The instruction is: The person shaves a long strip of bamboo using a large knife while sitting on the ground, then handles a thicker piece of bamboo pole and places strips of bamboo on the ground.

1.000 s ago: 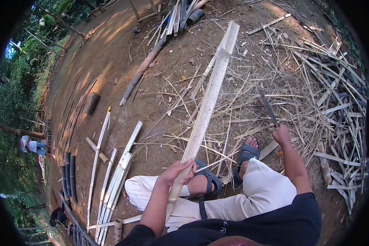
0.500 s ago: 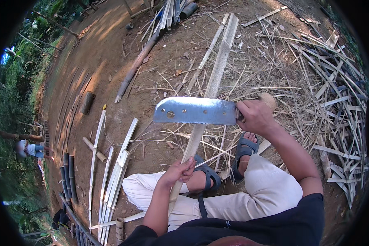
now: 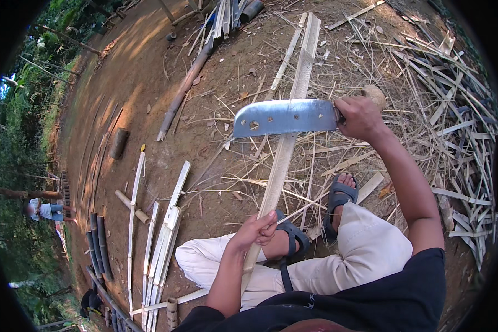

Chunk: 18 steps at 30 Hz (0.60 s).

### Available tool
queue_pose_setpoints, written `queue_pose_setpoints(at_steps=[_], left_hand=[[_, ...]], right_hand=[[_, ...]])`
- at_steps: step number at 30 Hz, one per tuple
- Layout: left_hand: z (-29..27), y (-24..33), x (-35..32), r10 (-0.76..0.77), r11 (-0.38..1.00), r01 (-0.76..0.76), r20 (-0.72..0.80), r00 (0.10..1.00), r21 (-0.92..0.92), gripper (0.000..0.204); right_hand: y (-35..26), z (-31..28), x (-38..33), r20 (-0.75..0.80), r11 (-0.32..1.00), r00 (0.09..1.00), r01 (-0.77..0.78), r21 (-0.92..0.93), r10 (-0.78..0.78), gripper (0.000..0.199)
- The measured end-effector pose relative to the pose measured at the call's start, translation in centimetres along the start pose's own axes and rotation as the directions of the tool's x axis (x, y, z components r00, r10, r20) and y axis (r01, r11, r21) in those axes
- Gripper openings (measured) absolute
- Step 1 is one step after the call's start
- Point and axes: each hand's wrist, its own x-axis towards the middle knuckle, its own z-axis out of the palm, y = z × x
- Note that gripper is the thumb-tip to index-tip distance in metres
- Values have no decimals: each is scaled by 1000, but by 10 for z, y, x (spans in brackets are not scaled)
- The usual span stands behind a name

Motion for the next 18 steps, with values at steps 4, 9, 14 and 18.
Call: queue_pose_setpoints(at_steps=[4, 9, 14, 18], left_hand=[[-9, -13, -12, -78, 996, 80, 43, 996, -46, 32], [-16, -17, -19, -81, 989, 88, 68, 994, -120, 33], [-14, -28, -27, -82, 996, 82, -2, 997, -35, 32], [-16, -28, -35, -101, 995, 100, -69, 992, -25, 35]], right_hand=[[55, -32, 27, 65, 867, 891, -453, 208, 450, 20], [-22, -17, 15, 212, 990, 971, -123, 67, 106, 23], [34, -22, 32, 105, 907, 914, -402, 127, 391, 19], [-4, -22, 34, 215, 948, 959, -234, 218, 187, 19]])
